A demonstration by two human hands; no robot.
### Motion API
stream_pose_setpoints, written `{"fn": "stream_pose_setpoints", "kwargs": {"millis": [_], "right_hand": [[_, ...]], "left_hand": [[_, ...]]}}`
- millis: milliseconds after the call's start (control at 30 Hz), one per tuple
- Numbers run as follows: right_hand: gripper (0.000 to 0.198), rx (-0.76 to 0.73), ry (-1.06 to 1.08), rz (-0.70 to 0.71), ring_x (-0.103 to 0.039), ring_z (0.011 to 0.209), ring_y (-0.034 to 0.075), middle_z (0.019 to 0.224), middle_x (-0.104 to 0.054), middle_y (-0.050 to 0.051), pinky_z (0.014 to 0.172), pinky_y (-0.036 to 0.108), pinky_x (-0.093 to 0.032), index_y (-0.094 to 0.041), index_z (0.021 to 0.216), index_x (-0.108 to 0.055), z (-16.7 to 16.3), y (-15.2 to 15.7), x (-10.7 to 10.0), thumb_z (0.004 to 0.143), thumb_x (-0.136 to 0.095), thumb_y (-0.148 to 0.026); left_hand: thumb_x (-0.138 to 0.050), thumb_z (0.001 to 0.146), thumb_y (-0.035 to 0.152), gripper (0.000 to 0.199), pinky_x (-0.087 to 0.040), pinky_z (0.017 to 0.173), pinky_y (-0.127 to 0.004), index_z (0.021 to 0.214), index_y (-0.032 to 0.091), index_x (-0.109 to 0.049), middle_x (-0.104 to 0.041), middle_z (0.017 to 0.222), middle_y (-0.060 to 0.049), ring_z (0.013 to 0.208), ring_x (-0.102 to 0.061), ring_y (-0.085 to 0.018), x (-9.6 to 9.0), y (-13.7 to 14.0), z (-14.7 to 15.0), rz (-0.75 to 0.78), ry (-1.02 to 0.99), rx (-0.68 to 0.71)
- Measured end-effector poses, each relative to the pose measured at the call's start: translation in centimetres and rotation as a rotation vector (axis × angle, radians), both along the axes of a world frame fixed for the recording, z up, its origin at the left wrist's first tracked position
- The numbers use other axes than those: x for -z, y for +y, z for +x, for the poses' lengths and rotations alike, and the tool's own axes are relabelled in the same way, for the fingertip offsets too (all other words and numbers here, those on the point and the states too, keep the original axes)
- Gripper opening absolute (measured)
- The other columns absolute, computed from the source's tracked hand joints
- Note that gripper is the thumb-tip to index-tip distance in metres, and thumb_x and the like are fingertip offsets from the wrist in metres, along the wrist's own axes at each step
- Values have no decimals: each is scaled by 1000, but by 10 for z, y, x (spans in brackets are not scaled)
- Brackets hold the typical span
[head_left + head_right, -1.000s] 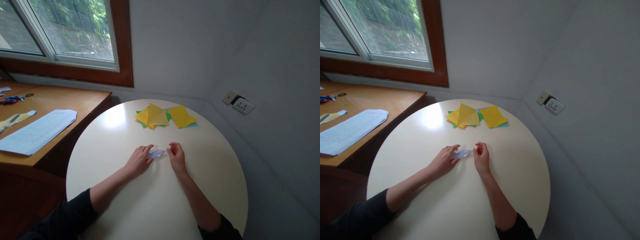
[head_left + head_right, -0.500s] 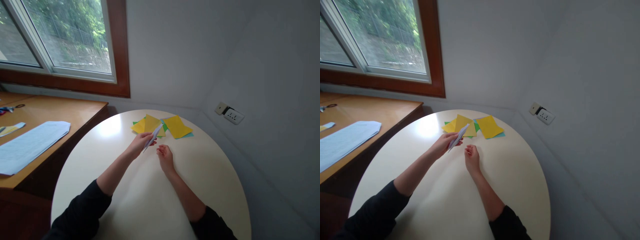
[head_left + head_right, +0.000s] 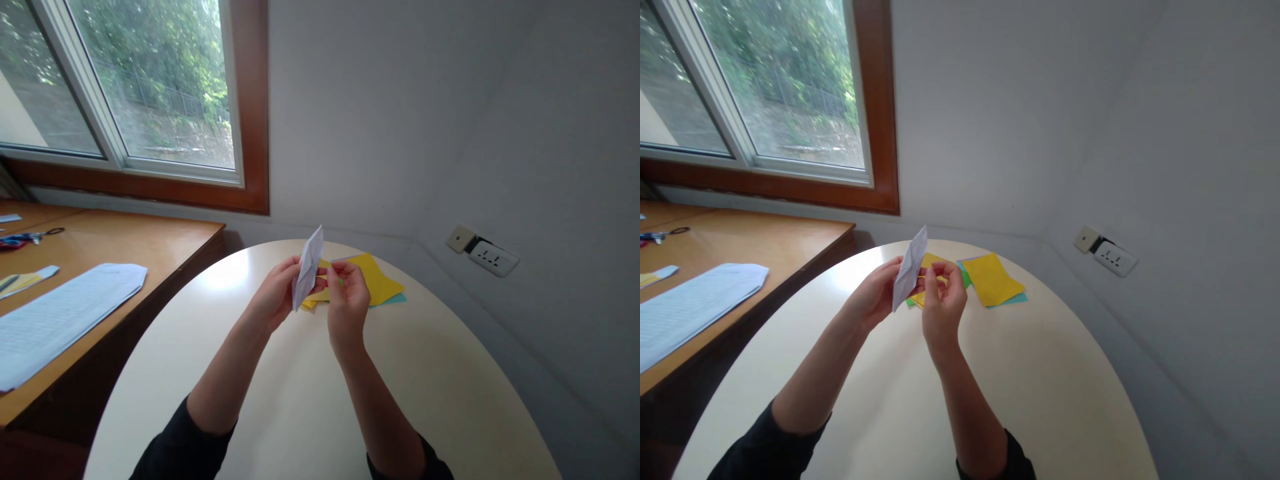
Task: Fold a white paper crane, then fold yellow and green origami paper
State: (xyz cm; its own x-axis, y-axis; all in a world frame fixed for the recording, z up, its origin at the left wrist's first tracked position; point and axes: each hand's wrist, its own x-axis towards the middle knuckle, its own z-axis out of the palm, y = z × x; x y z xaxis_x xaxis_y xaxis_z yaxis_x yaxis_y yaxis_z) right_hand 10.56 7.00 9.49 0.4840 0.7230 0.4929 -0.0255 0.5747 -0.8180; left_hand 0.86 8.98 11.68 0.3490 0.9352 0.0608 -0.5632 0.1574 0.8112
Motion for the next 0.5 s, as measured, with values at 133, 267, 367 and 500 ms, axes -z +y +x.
{"fn": "stream_pose_setpoints", "kwargs": {"millis": [133, 267, 367, 500], "right_hand": [[18, -9, -60, -34, -59, 72, 13, 79, -62, 2, 63, 26, -50, -18, 84, -57, -3, -13, -14, 77, -59, -34], [18, -16, -133, -7, -59, 76, 13, 85, -63, 4, 63, 26, -50, -17, 85, -60, -2, -21, -19, 78, -59, -34], [18, -54, -128, 5, -61, 74, 14, 82, -64, 3, 62, 26, -51, -18, 85, -61, -1, -25, -23, 78, -59, -33], [17, -90, -114, 28, -63, 74, 14, 80, -66, 3, 62, 26, -52, -18, 86, -61, 0, -28, -26, 74, -63, -30]], "left_hand": [[-60, 73, 21, 11, -51, 64, -27, 79, 12, -60, -68, 76, -7, 73, -65, -19, -9, -7, -6, 82, 13, 8], [-69, 64, 25, 18, -45, 52, -20, 74, 11, -64, -67, 73, -6, 70, -64, -17, -15, -14, -7, 125, 24, 4], [-71, 63, 26, 19, -46, 57, -22, 74, 11, -66, -67, 72, -5, 72, -63, -17, -17, -17, -5, 162, 14, -37], [-72, 62, 27, 20, -47, 62, -25, 73, 11, -67, -67, 70, -5, 74, -63, -18, -18, -20, -5, 203, 14, -84]]}}
